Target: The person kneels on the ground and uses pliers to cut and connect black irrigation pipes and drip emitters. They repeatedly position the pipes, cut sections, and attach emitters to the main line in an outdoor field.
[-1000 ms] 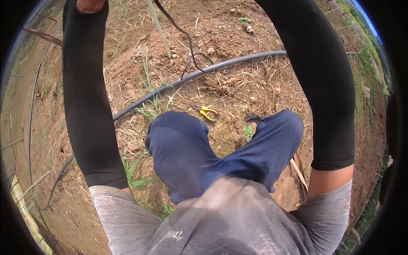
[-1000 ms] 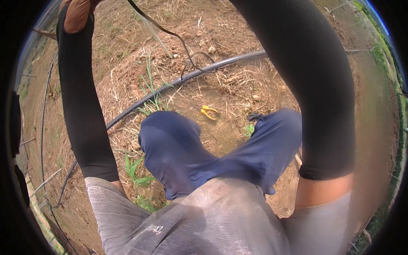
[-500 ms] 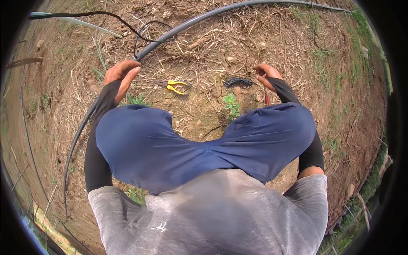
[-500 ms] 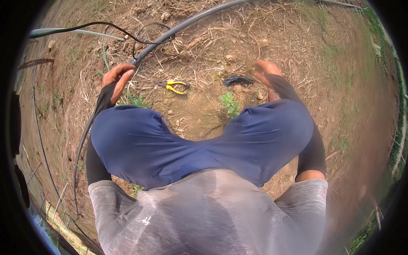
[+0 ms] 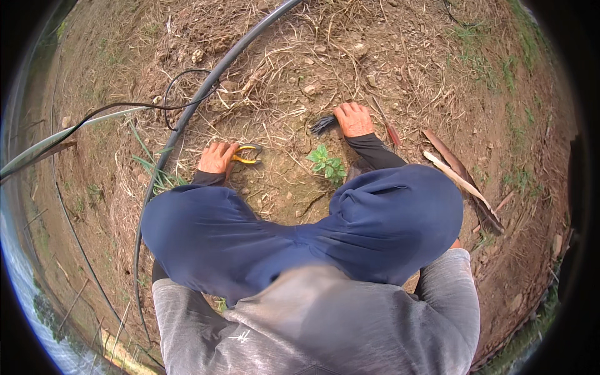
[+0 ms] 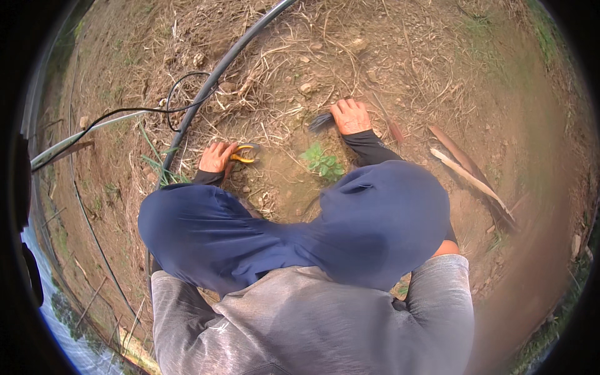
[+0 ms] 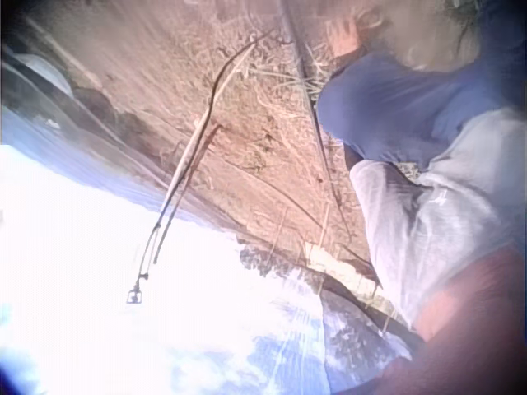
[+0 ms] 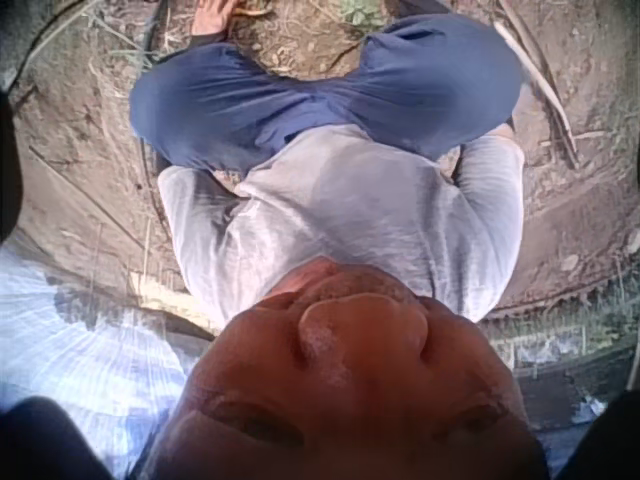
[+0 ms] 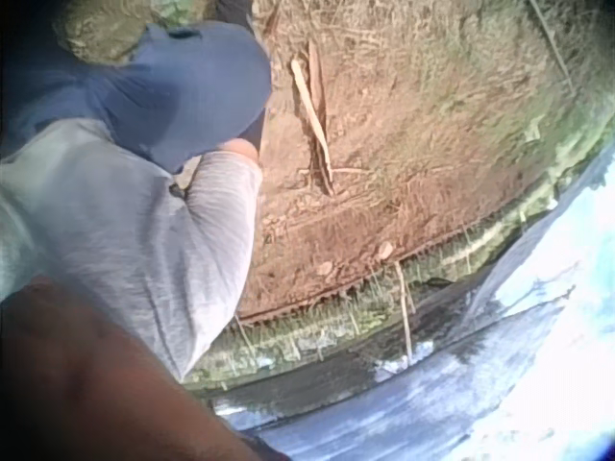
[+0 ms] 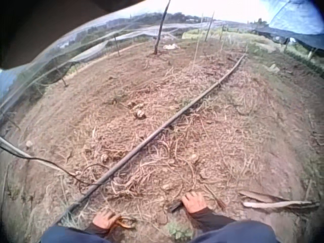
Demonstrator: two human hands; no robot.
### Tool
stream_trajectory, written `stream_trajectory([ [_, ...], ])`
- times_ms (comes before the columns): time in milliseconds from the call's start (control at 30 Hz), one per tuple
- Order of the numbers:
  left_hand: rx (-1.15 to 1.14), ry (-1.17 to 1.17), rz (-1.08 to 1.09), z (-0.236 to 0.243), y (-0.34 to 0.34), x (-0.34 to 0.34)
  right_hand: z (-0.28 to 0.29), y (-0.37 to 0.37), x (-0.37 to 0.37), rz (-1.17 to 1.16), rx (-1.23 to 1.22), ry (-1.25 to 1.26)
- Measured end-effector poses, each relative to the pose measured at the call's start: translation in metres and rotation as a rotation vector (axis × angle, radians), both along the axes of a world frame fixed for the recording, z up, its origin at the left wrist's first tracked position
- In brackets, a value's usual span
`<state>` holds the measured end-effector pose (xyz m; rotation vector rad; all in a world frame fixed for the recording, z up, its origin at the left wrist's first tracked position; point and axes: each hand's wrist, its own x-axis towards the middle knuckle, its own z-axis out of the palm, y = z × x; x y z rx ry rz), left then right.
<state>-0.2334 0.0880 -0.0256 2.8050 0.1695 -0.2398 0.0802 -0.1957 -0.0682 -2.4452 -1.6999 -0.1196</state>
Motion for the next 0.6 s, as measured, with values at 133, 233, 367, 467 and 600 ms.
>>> stream_trajectory([
  [133,0.023,0.000,-0.016,-0.015,-0.002,-0.002,-0.001,0.001,-0.002,-0.028,-0.063,0.170],
  [233,0.025,0.028,-0.009,-0.013,-0.003,0.006,0.027,-0.009,-0.004,-0.194,-0.040,0.486],
  [367,-0.006,0.111,0.050,-0.011,-0.004,0.010,0.061,-0.034,0.013,-0.564,0.037,0.857],
  [467,-0.095,0.142,0.066,-0.010,-0.001,0.017,0.042,-0.090,0.037,-0.754,0.336,0.959],
  [600,-0.244,0.216,0.222,0.024,0.007,0.012,0.038,-0.112,0.043,-0.913,0.178,0.775],
])
